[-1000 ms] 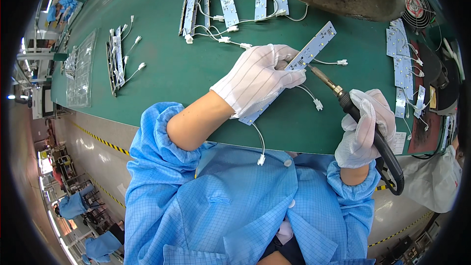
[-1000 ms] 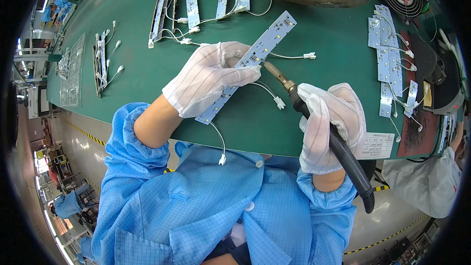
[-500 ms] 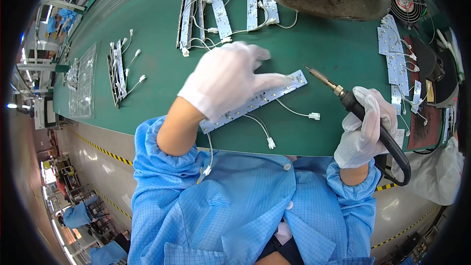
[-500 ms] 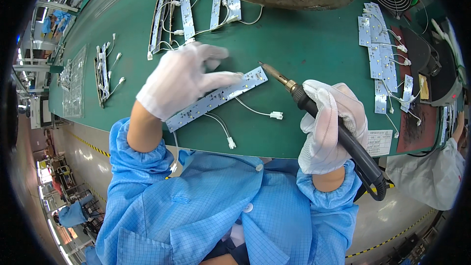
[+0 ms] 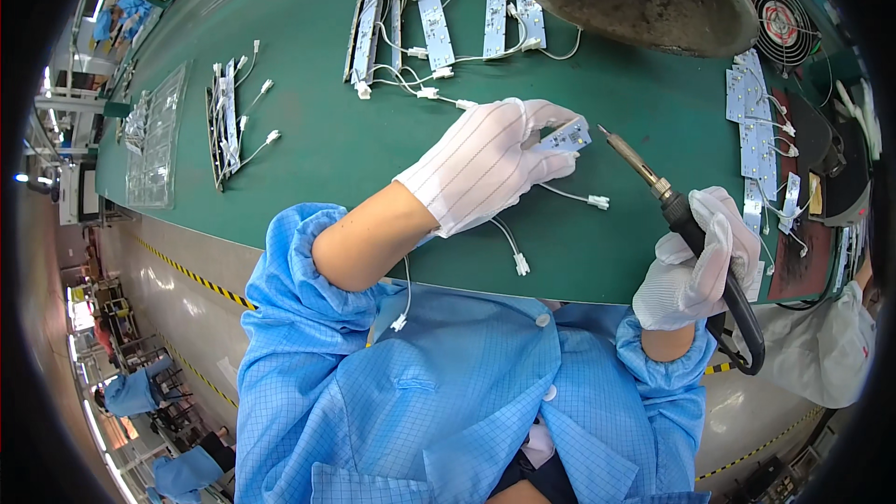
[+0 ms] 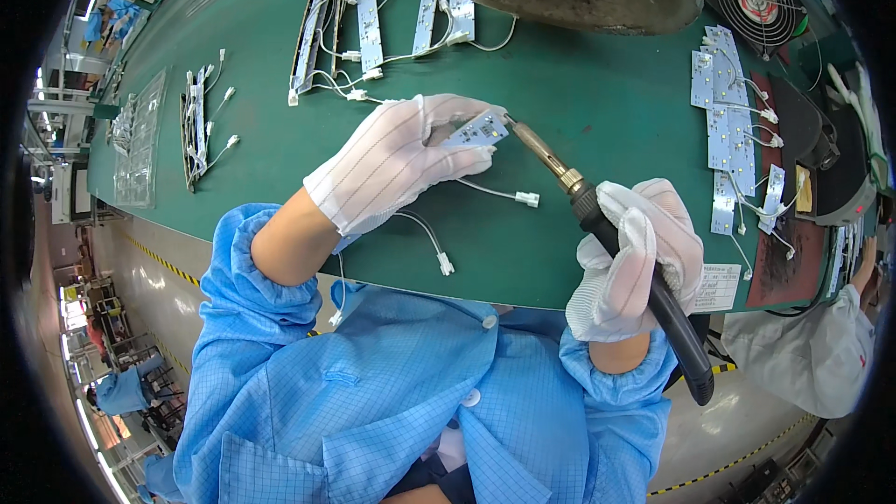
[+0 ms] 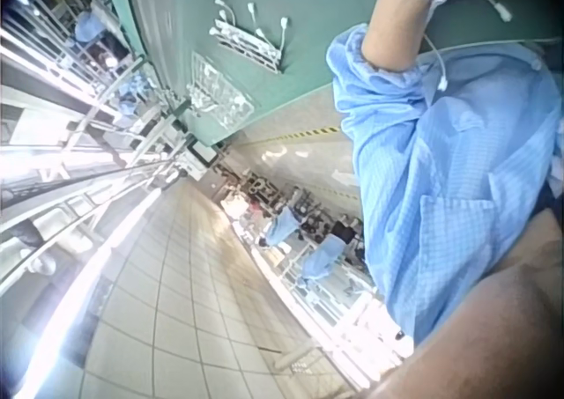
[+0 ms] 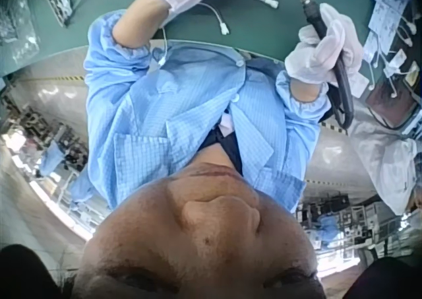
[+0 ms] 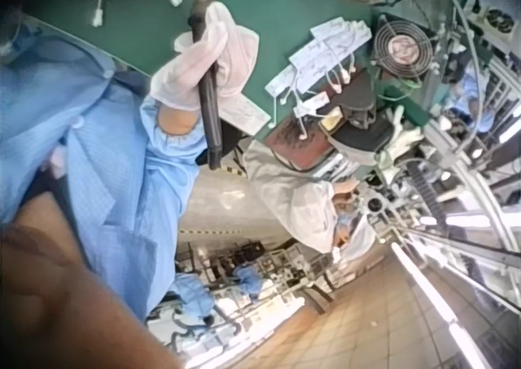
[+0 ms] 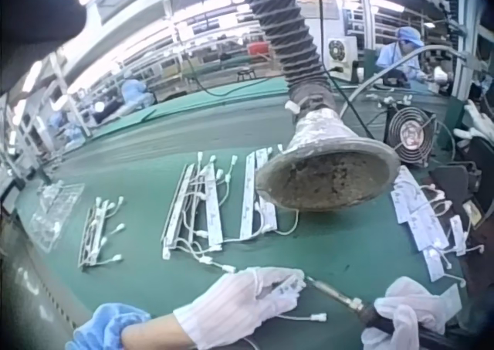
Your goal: Soldering wires and components onto small printed circuit boards on an assembly line.
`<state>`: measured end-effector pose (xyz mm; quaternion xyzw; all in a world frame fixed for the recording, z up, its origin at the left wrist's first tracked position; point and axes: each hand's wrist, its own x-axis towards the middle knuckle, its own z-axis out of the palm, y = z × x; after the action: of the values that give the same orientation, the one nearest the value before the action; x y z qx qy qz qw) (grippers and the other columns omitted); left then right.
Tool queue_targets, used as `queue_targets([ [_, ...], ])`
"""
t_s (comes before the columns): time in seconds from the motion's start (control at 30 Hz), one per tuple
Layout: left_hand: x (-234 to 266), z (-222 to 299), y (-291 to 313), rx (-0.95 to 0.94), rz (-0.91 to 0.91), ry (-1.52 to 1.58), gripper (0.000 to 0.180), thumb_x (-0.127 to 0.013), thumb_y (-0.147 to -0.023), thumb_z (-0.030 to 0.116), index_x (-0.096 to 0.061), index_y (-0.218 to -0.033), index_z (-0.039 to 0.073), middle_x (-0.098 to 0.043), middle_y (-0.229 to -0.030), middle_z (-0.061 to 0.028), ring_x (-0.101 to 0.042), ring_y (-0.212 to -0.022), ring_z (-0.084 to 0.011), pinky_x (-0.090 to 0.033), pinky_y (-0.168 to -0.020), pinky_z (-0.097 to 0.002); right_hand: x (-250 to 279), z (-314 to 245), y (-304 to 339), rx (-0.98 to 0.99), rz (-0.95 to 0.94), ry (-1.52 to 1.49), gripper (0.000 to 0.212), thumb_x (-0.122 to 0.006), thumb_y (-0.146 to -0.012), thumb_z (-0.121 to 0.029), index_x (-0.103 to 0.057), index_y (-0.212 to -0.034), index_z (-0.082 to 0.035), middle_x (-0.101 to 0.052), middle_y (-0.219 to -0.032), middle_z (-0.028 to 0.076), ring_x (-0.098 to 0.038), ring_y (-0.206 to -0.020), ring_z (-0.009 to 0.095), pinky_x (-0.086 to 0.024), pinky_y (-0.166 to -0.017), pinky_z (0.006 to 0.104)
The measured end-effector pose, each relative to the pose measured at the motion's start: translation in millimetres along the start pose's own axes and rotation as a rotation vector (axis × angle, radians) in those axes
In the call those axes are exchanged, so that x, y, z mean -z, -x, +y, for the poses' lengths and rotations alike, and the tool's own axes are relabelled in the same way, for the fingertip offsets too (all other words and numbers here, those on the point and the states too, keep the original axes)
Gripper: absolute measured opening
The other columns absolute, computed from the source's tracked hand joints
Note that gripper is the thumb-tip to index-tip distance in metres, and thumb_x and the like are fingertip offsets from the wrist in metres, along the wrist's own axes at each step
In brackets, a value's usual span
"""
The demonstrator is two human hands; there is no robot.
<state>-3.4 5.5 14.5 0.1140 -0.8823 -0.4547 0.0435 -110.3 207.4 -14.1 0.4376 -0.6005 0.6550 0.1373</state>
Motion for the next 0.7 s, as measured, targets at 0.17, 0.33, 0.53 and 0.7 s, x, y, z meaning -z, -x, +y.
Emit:
queue_targets([
  [0.17,6.5,-4.3,-3.3,-0.078,0.069,-0.121,0.041,-0.063,-0.083,0.027,-0.059,-0.112,-0.002,-0.061,-0.079,-0.0202,-0.060,-0.074,-0.0317,-0.048,-0.068,-0.0362,-0.6,3.0,-1.5,0.073,-0.025,0.060,0.019,-0.050,-0.082,-0.005,-0.050,-0.099,0.003,-0.064,-0.083,0.023,-0.051,-0.062,0.022,-0.044,-0.058,0.0330],
  [0.33,6.7,1.4,-5.9,0.188,-0.044,0.209,0.047,-0.063,-0.086,0.028,-0.054,-0.122,0.000,-0.065,-0.095,-0.0129,-0.062,-0.084,-0.0190,-0.048,-0.077,-0.0284,-4.0,-0.7,-5.4,0.103,-0.036,0.085,0.020,-0.054,-0.081,-0.001,-0.049,-0.100,0.004,-0.064,-0.084,0.023,-0.051,-0.062,0.022,-0.044,-0.057,0.0330],
  [0.53,-7.7,-4.5,-1.3,-0.111,0.105,-0.019,0.040,-0.062,-0.084,0.026,-0.056,-0.110,-0.003,-0.058,-0.079,-0.0164,-0.055,-0.070,-0.0299,-0.044,-0.066,-0.0383,-4.3,-0.3,-6.9,0.126,-0.099,0.153,0.018,-0.053,-0.081,0.001,-0.051,-0.099,0.002,-0.065,-0.085,0.021,-0.052,-0.059,0.021,-0.043,-0.057,0.0328],
  [0.7,-12.2,-8.8,0.3,-0.159,0.118,-0.094,0.036,-0.062,-0.083,0.025,-0.057,-0.108,0.000,-0.057,-0.083,-0.0188,-0.055,-0.073,-0.0347,-0.045,-0.068,-0.0405,0.3,-4.4,-2.8,-0.014,-0.194,0.116,0.019,-0.043,-0.091,-0.009,-0.052,-0.102,0.004,-0.061,-0.092,0.019,-0.057,-0.072,0.026,-0.048,-0.066,0.0363],
])
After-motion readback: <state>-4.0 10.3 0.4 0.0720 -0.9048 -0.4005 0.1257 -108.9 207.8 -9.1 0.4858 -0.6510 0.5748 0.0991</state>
